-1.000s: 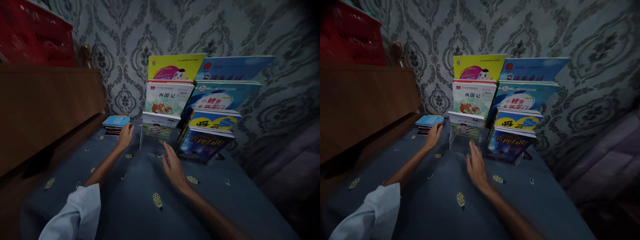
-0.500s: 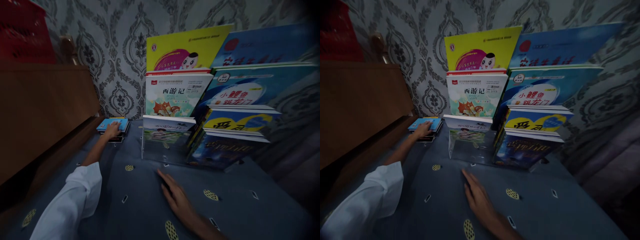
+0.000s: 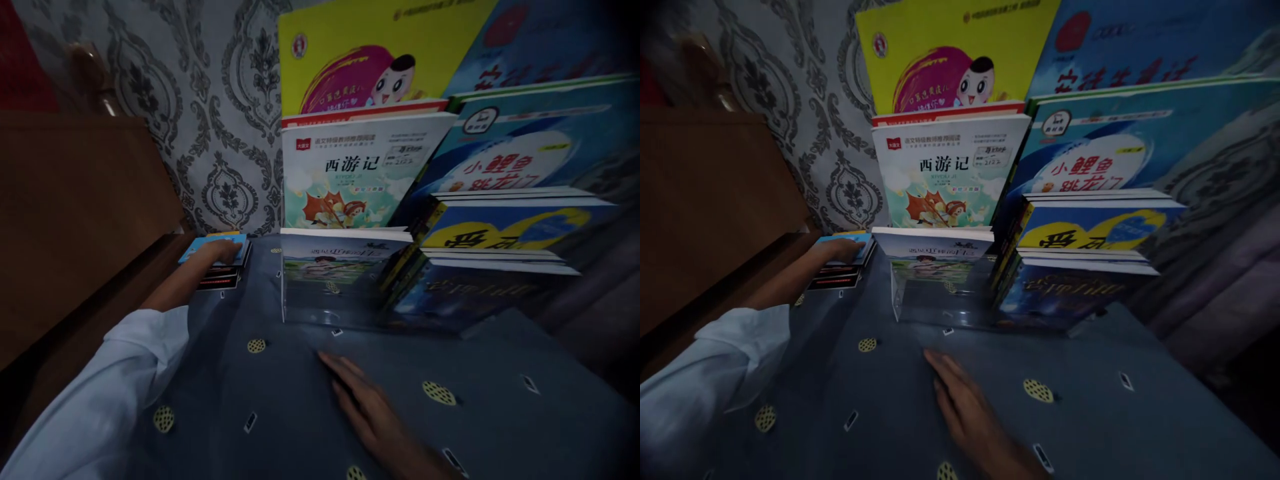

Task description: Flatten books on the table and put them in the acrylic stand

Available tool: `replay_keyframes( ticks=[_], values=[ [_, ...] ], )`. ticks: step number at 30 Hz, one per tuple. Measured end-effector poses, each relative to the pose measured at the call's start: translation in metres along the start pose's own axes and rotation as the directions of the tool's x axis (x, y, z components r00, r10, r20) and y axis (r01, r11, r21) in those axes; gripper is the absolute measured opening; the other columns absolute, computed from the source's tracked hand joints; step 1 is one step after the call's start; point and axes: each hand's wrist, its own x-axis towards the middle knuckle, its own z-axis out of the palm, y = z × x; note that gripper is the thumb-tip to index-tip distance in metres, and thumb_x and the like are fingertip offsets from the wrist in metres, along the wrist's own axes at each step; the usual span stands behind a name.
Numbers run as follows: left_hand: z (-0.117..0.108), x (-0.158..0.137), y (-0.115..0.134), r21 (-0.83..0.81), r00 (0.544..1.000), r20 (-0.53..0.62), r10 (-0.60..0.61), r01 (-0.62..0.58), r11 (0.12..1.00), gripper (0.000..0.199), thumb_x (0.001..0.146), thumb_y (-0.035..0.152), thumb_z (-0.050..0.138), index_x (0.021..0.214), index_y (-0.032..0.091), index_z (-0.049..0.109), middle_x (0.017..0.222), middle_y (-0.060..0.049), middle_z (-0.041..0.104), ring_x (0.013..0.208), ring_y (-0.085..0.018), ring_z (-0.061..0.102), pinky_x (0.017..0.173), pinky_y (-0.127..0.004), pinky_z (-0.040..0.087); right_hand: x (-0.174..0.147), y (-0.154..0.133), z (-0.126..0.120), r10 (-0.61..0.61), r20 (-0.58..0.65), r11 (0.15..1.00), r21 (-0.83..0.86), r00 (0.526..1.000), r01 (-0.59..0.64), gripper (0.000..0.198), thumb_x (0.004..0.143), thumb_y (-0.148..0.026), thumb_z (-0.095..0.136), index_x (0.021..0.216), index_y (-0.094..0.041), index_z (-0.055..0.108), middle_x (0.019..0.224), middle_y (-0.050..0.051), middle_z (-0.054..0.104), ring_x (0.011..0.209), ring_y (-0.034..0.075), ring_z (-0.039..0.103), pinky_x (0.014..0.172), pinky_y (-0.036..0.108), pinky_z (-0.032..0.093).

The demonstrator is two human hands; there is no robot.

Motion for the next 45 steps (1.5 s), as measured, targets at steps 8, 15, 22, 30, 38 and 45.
replay_keyframes(
  ticks=[8,15,22,30,38,45],
  values=[
    [0.0,-0.046,0.015,0.139,1.0,0.006,-0.026,0.025,0.99,0.043,0.084,0.016,0.051,0.127,0.015,0.059,0.122,-0.019,0.068,0.115,-0.031,0.063,0.098,-0.037,0.045,0.006,-0.011,-0.003,-0.036,0.016,0.999,0.031,0.999,0.035,0.045,0.099,-0.022,0.04,0.142,-0.027,0.055,0.14,0.008,0.061,0.131,0.023,0.056,0.111,0.044,0.048],
    [0.009,-0.104,0.04,0.094,0.994,-0.066,-0.081,0.087,0.992,0.052,0.09,0.012,0.043,0.142,0.021,0.048,0.142,-0.012,0.059,0.125,-0.026,0.059,0.103,-0.035,0.045,0.01,-0.011,-0.002,-0.058,0.041,0.998,0.041,0.997,0.056,0.04,0.099,-0.023,0.043,0.134,-0.026,0.061,0.137,0.009,0.063,0.129,0.025,0.058,0.109,0.048,0.049],
    [0.033,-0.17,0.077,0.023,0.991,-0.112,-0.079,0.082,0.996,0.06,0.09,0.009,0.041,0.148,0.021,0.044,0.154,-0.011,0.046,0.14,-0.028,0.046,0.112,-0.042,0.041,0.011,-0.006,0.002,-0.097,0.019,0.995,0.041,0.995,0.096,0.039,0.099,-0.025,0.041,0.131,-0.025,0.064,0.135,0.01,0.064,0.128,0.026,0.059,0.108,0.049,0.05],
    [0.06,-0.23,0.107,-0.101,0.991,-0.132,-0.015,0.001,0.995,0.058,0.091,0.01,0.042,0.148,0.024,0.046,0.153,-0.009,0.048,0.143,-0.027,0.043,0.115,-0.047,0.037,0.013,0.006,0.013,-0.113,-0.049,0.991,0.06,0.992,0.116,0.036,0.098,-0.028,0.043,0.124,-0.024,0.068,0.131,0.011,0.066,0.123,0.026,0.062,0.106,0.049,0.05],
    [0.056,-0.264,0.137,-0.126,0.992,-0.124,-0.007,-0.009,0.992,0.06,0.09,0.009,0.042,0.148,0.024,0.046,0.155,-0.008,0.045,0.144,-0.028,0.04,0.117,-0.049,0.034,0.013,0.007,0.012,-0.159,-0.039,0.987,0.034,0.987,0.16,0.036,0.097,-0.026,0.044,0.125,-0.023,0.067,0.131,0.012,0.066,0.123,0.027,0.062,0.105,0.05,0.05],
    [0.066,-0.307,0.187,-0.127,0.975,-0.202,0.096,-0.123,0.984,0.06,0.091,0.006,0.042,0.148,0.025,0.046,0.154,-0.008,0.046,0.144,-0.03,0.04,0.116,-0.052,0.035,0.014,-0.016,0.004,-0.232,-0.019,0.972,0.021,0.972,0.233,0.037,0.099,-0.027,0.043,0.129,-0.023,0.065,0.128,0.012,0.067,0.12,0.026,0.063,0.102,0.05,0.052]
  ],
)
